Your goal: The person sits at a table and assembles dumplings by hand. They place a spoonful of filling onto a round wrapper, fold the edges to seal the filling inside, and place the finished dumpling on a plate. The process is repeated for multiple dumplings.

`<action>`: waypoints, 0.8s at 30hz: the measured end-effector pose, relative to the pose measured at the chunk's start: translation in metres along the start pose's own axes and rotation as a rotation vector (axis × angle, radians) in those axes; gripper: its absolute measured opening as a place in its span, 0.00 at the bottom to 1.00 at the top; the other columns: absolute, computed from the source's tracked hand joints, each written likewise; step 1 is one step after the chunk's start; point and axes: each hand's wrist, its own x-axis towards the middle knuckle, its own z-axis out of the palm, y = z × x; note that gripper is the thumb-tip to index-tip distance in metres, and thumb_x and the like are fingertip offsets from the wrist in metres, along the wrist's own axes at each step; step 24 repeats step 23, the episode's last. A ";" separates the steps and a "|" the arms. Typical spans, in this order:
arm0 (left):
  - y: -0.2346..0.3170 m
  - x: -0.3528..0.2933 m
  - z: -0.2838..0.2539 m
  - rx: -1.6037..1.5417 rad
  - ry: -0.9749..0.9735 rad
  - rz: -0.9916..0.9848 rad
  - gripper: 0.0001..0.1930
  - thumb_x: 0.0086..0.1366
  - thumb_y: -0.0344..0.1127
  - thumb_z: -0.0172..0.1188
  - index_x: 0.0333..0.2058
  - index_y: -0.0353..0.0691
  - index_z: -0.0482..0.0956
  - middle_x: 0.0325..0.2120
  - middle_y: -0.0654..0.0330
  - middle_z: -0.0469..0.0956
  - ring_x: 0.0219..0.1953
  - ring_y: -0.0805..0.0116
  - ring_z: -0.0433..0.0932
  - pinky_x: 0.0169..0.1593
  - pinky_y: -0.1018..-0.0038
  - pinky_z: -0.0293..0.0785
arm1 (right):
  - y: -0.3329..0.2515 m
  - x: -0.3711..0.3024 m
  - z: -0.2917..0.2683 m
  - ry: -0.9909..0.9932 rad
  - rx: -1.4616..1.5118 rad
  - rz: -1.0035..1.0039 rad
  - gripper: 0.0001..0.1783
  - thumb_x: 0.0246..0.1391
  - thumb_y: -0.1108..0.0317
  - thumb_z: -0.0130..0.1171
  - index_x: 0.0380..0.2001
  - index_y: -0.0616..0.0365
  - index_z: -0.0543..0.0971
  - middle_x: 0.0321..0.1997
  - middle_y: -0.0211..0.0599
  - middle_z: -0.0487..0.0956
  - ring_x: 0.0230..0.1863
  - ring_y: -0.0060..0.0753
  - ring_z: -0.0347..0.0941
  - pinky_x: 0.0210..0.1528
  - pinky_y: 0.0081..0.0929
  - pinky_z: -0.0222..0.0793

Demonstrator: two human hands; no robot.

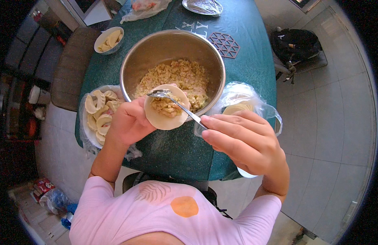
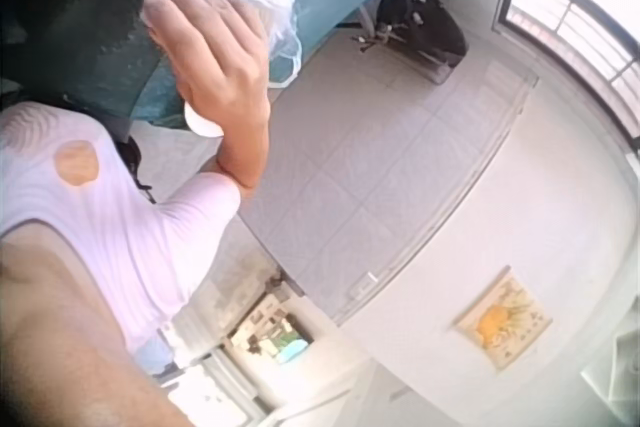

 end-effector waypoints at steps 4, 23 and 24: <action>0.002 -0.002 0.002 -0.019 0.046 0.013 0.35 0.38 0.18 0.50 0.53 0.27 0.63 0.50 0.48 0.71 0.53 0.58 0.71 0.58 0.68 0.65 | -0.001 -0.001 -0.001 -0.033 -0.007 -0.018 0.12 0.48 0.70 0.60 0.37 0.62 0.78 0.38 0.46 0.81 0.38 0.40 0.80 0.35 0.28 0.73; 0.021 -0.049 0.006 0.119 0.192 0.354 0.34 0.46 0.24 0.49 0.57 0.23 0.57 0.55 0.43 0.65 0.59 0.53 0.64 0.65 0.61 0.56 | 0.027 -0.023 0.041 -0.317 -0.173 0.080 0.20 0.42 0.73 0.60 0.43 0.57 0.75 0.50 0.40 0.77 0.52 0.38 0.72 0.49 0.36 0.67; 0.021 -0.049 0.006 0.119 0.192 0.354 0.34 0.46 0.24 0.49 0.57 0.23 0.57 0.55 0.43 0.65 0.59 0.53 0.64 0.65 0.61 0.56 | 0.027 -0.023 0.041 -0.317 -0.173 0.080 0.20 0.42 0.73 0.60 0.43 0.57 0.75 0.50 0.40 0.77 0.52 0.38 0.72 0.49 0.36 0.67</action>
